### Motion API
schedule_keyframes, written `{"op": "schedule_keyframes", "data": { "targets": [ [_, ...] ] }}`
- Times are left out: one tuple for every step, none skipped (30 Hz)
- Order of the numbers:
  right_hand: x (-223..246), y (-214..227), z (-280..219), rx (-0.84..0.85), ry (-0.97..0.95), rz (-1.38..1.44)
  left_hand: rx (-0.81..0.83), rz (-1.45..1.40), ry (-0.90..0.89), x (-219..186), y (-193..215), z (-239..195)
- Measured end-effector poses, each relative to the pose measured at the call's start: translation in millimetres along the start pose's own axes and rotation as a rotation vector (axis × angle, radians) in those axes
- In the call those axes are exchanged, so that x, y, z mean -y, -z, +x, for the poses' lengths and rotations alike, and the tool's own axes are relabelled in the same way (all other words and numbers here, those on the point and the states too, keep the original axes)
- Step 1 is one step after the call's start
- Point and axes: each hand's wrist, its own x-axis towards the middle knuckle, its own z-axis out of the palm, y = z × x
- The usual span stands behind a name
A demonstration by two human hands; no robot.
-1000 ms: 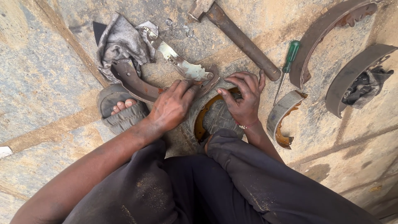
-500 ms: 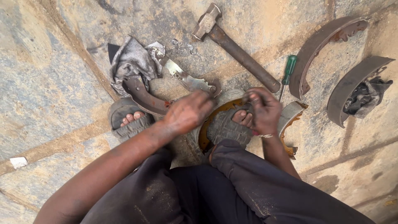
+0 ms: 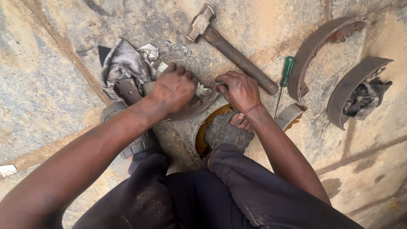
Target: The person sits on the ground and uses a hammer and screwdriver to remove and reattach brake shoe linings. They repeatedly tap the lining into place, pry it off, and reposition it on the curved metal backing.
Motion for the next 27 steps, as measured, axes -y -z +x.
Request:
{"op": "schedule_keyframes", "data": {
  "targets": [
    [-0.5,-2.3,3.0,0.028,-0.026,-0.008,0.026,-0.003,-0.01,-2.3,6.2,6.8],
    [-0.9,-4.2,2.9,0.056,-0.054,-0.014,0.131,-0.096,0.041,-4.4,12.2,12.5],
    [-1.3,-4.9,1.3,0.046,-0.033,-0.05,0.235,-0.189,0.09,-6.7,18.5,18.4],
    [-1.5,-4.2,1.4,0.032,-0.009,-0.086,0.336,-0.281,0.142,-6.8,25.9,23.1],
    [-2.5,-2.5,2.5,0.017,0.015,-0.122,0.335,-0.278,0.136,-7.1,32.5,26.9],
    [-4.4,0.0,1.6,0.002,-0.014,-0.1,0.338,-0.275,0.123,-7.5,37.9,30.3],
    [-7.8,2.6,1.5,-0.013,-0.042,-0.078,0.341,-0.273,0.11,-5.6,41.4,33.1],
    [-12.4,5.3,-8.0,-0.012,-0.086,-0.058,0.372,-0.286,0.118,-7.6,39.6,35.0],
    [-17.6,8.4,-18.4,-0.05,-0.131,0.037,0.404,-0.298,0.126,-9.1,36.1,36.8],
    [-23.8,13.8,-25.8,-0.1,-0.17,0.128,0.427,-0.303,0.138,-8.6,33.8,39.4],
    [-28.6,18.8,-34.5,-0.15,-0.209,0.219,0.383,-0.325,0.146,-9.1,30.4,40.8],
    [-32.0,22.4,-40.6,-0.172,-0.271,0.272,0.33,-0.342,0.159,-8.2,27.8,42.7],
    [-33.9,24.9,-48.6,-0.194,-0.332,0.325,0.278,-0.36,0.17,-7.8,25.0,44.5],
    [-33.3,23.1,-56.2,-0.216,-0.391,0.383,0.252,-0.347,0.153,-7.2,21.0,44.8],
    [-31.4,19.3,-64.5,-0.196,-0.428,0.412,0.225,-0.335,0.135,-7.1,16.6,44.7],
    [-29.2,13.8,-70.1,-0.176,-0.461,0.443,0.199,-0.321,0.122,-5.2,13.3,44.6],
    [-28.0,8.7,-74.2,-0.155,-0.493,0.475,0.201,-0.332,0.149,-2.2,10.8,44.8],
    [-26.2,2.8,-78.8,-0.21,-0.475,0.507,0.209,-0.344,0.176,0.9,7.9,43.5],
    [-24.4,-2.6,-82.3,-0.264,-0.456,0.54,0.217,-0.356,0.203,4.3,6.0,41.7],
    [-22.0,-7.8,-82.8,-0.318,-0.434,0.576,0.086,-0.336,0.188,9.7,5.2,37.4],
    [-19.5,-11.1,-82.7,-0.374,-0.38,0.515,-0.044,-0.314,0.171,15.1,5.9,31.9],
    [-18.0,-11.6,-80.3,-0.437,-0.324,0.453,-0.178,-0.284,0.152,21.1,9.6,27.3],
    [-16.4,-10.5,-77.7,-0.499,-0.268,0.391,-0.131,-0.294,0.206,26.2,14.3,22.0],
    [-15.2,-7.9,-75.9,-0.537,-0.243,0.402,-0.087,-0.305,0.254,29.0,19.8,17.7],
    [-13.4,-5.3,-74.1,-0.574,-0.219,0.412,-0.043,-0.315,0.303,30.9,25.4,13.1],
    [-11.0,-3.2,-72.4,-0.606,-0.193,0.422,-0.08,-0.342,0.327,31.2,30.1,7.3],
    [-7.7,-2.1,-70.8,-0.636,-0.173,0.449,-0.117,-0.368,0.351,31.4,34.8,1.3]
  ]
}}
